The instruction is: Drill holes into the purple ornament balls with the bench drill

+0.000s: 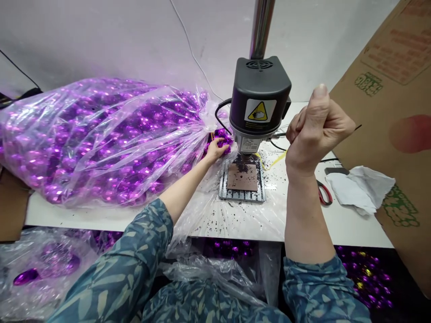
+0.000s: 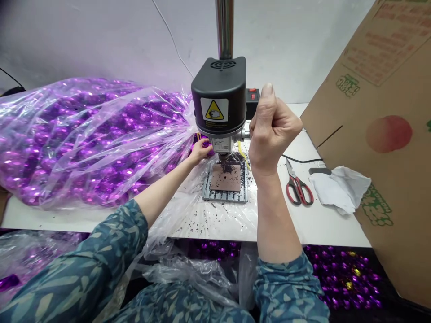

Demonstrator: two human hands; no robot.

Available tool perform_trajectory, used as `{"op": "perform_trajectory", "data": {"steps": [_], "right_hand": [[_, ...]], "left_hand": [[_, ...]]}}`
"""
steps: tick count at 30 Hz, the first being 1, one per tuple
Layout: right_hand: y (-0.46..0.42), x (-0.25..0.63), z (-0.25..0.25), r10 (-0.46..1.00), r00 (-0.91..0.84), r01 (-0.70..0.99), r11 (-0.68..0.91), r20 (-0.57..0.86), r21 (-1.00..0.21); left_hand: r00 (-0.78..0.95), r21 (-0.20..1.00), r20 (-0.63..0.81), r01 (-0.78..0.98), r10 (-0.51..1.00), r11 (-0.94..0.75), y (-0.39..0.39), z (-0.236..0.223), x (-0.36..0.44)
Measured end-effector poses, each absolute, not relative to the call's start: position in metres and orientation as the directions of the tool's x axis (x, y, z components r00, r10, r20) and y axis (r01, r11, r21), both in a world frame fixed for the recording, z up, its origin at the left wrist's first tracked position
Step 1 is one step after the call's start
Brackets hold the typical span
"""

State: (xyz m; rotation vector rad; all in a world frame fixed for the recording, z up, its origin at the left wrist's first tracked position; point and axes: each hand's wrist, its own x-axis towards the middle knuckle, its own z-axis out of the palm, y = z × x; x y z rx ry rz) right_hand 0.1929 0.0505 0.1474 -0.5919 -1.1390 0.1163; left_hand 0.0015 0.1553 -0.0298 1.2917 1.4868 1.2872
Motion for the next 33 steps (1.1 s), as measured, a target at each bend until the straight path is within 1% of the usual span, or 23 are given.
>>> {"op": "perform_trajectory", "data": {"steps": [3, 5, 7, 10, 13, 15, 17, 21, 23, 28, 33], "right_hand": [[0.049, 0.191, 0.148, 0.376, 0.434, 0.208, 0.843, 0.819, -0.497], [0.047, 0.191, 0.148, 0.375, 0.437, 0.181, 0.853, 0.817, -0.489], [0.044, 0.190, 0.148, 0.372, 0.440, 0.155, 0.865, 0.817, -0.477], [0.041, 0.190, 0.148, 0.372, 0.432, 0.135, 0.874, 0.822, -0.467], [0.040, 0.189, 0.148, 0.385, 0.433, 0.147, 0.862, 0.815, -0.485], [0.041, 0.189, 0.147, 0.394, 0.432, 0.148, 0.857, 0.812, -0.494], [0.042, 0.190, 0.147, 0.400, 0.423, 0.139, 0.858, 0.813, -0.495], [0.042, 0.190, 0.145, 0.415, 0.407, 0.110, 0.862, 0.814, -0.495], [0.041, 0.189, 0.144, 0.420, 0.415, 0.096, 0.862, 0.807, -0.497], [0.039, 0.187, 0.144, 0.428, 0.438, 0.087, 0.855, 0.791, -0.512], [0.037, 0.187, 0.145, 0.410, 0.430, 0.077, 0.871, 0.804, -0.486]], "left_hand": [[-0.201, 0.998, -0.063, 0.008, 0.978, 0.066, 0.134, -0.021, -0.012], [-0.135, 0.987, -0.106, -0.138, 0.985, 0.088, 0.111, -0.011, -0.022], [-0.037, 0.965, -0.114, -0.242, 0.993, 0.102, 0.082, 0.000, -0.030], [0.125, 0.933, -0.122, -0.324, 0.985, 0.156, 0.036, 0.009, -0.031], [0.213, 0.910, -0.138, -0.358, 0.967, 0.209, 0.005, 0.004, -0.021], [0.218, 0.910, -0.139, -0.357, 0.966, 0.211, -0.003, -0.007, -0.011], [0.190, 0.931, -0.116, -0.321, 0.975, 0.174, 0.000, -0.021, -0.002], [0.081, 0.977, 0.007, -0.211, 0.997, 0.010, 0.019, -0.046, 0.009], [0.058, 0.983, 0.054, -0.181, 0.997, -0.043, 0.029, -0.053, 0.012], [0.100, 0.989, 0.107, -0.117, 0.989, -0.095, 0.041, -0.060, 0.016], [0.156, 0.990, 0.142, -0.031, 0.978, -0.138, 0.042, -0.059, 0.020]]}}
